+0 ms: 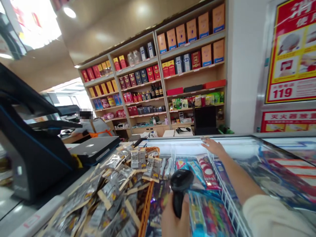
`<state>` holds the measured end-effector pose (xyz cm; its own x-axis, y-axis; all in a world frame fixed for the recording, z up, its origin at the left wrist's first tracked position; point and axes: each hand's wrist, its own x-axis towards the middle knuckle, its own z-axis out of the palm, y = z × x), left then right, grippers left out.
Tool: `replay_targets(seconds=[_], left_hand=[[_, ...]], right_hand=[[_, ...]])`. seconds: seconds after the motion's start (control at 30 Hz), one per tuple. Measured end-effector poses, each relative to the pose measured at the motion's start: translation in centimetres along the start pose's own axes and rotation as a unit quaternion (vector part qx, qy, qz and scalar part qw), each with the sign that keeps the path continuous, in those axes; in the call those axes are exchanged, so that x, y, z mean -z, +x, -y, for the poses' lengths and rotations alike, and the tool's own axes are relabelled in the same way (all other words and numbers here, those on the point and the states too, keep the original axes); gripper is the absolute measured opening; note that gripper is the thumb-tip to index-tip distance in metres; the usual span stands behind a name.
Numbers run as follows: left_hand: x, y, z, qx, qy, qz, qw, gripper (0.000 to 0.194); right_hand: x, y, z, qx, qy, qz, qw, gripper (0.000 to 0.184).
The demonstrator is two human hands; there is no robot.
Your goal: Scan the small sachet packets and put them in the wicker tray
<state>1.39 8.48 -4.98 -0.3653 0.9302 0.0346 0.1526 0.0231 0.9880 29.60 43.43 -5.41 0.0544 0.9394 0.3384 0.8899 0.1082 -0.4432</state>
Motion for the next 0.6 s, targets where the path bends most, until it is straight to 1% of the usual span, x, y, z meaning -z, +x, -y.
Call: replay_targets(seconds=[0.1,0.2,0.23,0.27,0.3,0.37,0.4,0.43,0.47,0.53,0.6], left_hand=[[-0.2,-0.4,-1.0,-0.020,0.016,0.007,1.000,0.066],[-0.2,-0.4,-1.8,-0.039,0.009,0.014,0.999,0.063],[-0.1,-0.3,-2.0,-0.046,0.005,0.018,0.999,0.063],[-0.1,-0.2,-2.3,-0.055,0.001,0.022,0.998,0.062],[0.0,-0.1,-2.6,-0.063,-0.002,0.024,0.998,0.061],[0.3,0.0,-3.1,-0.076,0.001,0.035,0.996,0.059],[0.4,-0.1,-3.3,-0.085,0.005,0.038,0.996,0.058],[0.4,-0.1,-3.5,-0.095,0.009,0.043,0.994,0.057],[0.5,-0.2,-3.7,-0.105,0.013,0.048,0.993,0.055],[0.6,-0.5,-4.0,-0.127,0.025,0.063,0.990,0.054],[0.7,-0.8,-4.3,-0.148,0.042,0.080,0.985,0.053]], right_hand=[[1.1,-1.8,0.6,0.034,0.037,-0.001,0.999,0.026],[2.3,-5.1,1.6,0.059,0.114,-0.012,0.992,0.014],[2.7,-6.5,2.0,0.066,0.134,-0.014,0.989,0.014],[3.1,-8.0,2.4,0.069,0.145,-0.018,0.987,0.021],[3.5,-9.6,2.9,0.068,0.149,-0.026,0.986,0.033],[4.4,-12.9,4.0,0.038,0.137,-0.070,0.987,0.053],[4.9,-14.7,4.6,0.011,0.111,-0.090,0.990,0.059],[5.4,-16.4,5.2,-0.017,0.078,-0.101,0.992,0.059],[5.8,-18.2,5.9,-0.037,0.047,-0.101,0.993,0.055],[6.5,-21.8,7.0,-0.046,0.010,-0.092,0.995,0.042],[7.0,-25.3,7.8,-0.043,0.023,-0.094,0.994,0.035]])
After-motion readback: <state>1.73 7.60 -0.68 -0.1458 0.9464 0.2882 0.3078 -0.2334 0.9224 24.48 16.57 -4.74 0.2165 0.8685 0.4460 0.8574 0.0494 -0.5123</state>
